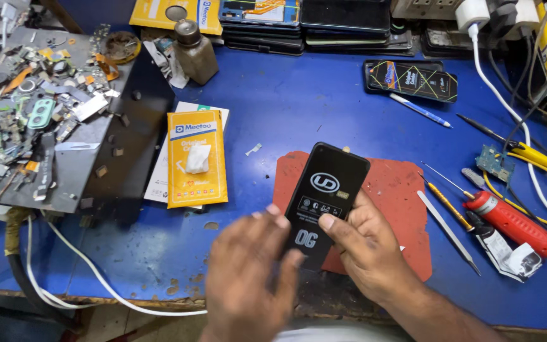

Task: The person works on a disassembled smartphone at a repair bench. They apply adhesive from a tube along the phone frame, press the screen assembly onto the frame, press the edges together by hand, and finally wipe the phone body with a tissue.

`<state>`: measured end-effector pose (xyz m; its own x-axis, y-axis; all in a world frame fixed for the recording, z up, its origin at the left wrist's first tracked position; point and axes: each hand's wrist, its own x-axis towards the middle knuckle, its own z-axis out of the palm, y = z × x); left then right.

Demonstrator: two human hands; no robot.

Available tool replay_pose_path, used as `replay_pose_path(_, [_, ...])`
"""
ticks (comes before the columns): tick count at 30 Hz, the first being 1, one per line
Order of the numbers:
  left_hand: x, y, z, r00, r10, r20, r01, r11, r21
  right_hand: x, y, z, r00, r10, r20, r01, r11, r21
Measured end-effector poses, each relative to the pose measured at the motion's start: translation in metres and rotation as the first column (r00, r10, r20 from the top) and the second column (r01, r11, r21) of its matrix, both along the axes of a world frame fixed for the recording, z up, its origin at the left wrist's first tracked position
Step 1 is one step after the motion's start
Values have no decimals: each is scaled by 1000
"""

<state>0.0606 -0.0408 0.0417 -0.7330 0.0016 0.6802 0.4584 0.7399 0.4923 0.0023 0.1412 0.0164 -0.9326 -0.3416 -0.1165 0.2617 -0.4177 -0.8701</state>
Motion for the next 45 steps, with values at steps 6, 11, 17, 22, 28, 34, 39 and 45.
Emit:
replay_pose_path(6, [-27, -20, -5, 737, -578, 349, 120, 622, 774, 8, -13, 14, 961, 205, -185, -183, 975, 128])
replay_pose_path(11, [-31, -6, -23, 652, -723, 229, -137, 185, 973, 15, -21, 10, 980, 170, -99, -147, 968, 204])
replay_pose_path(17, [-32, -1, -29, 759, -639, 125, -194, -38, 980, 29, -23, -11, 995, 27, -100, 3, 958, 286])
replay_pose_path(22, [-34, -1, -31, 779, -618, 109, -199, -79, 977, 30, -23, -22, 990, -5, -138, 36, 974, 222])
replay_pose_path(28, [-34, -3, -35, 763, -619, 186, -219, 23, 976, 29, -22, -24, 987, 42, -152, 6, 953, 303])
replay_pose_path(34, [-35, -7, -33, 746, -630, 218, -243, 47, 969, 27, -21, -23, 991, 28, -132, 18, 942, 336])
replay_pose_path(39, [-33, -7, -33, 737, -639, 221, -245, 52, 968, 28, -23, -24, 995, -48, -89, 74, 946, 314])
replay_pose_path(45, [-33, -6, -35, 731, -627, 270, -278, 88, 957, 28, -20, -26, 995, -36, -91, 59, 961, 270])
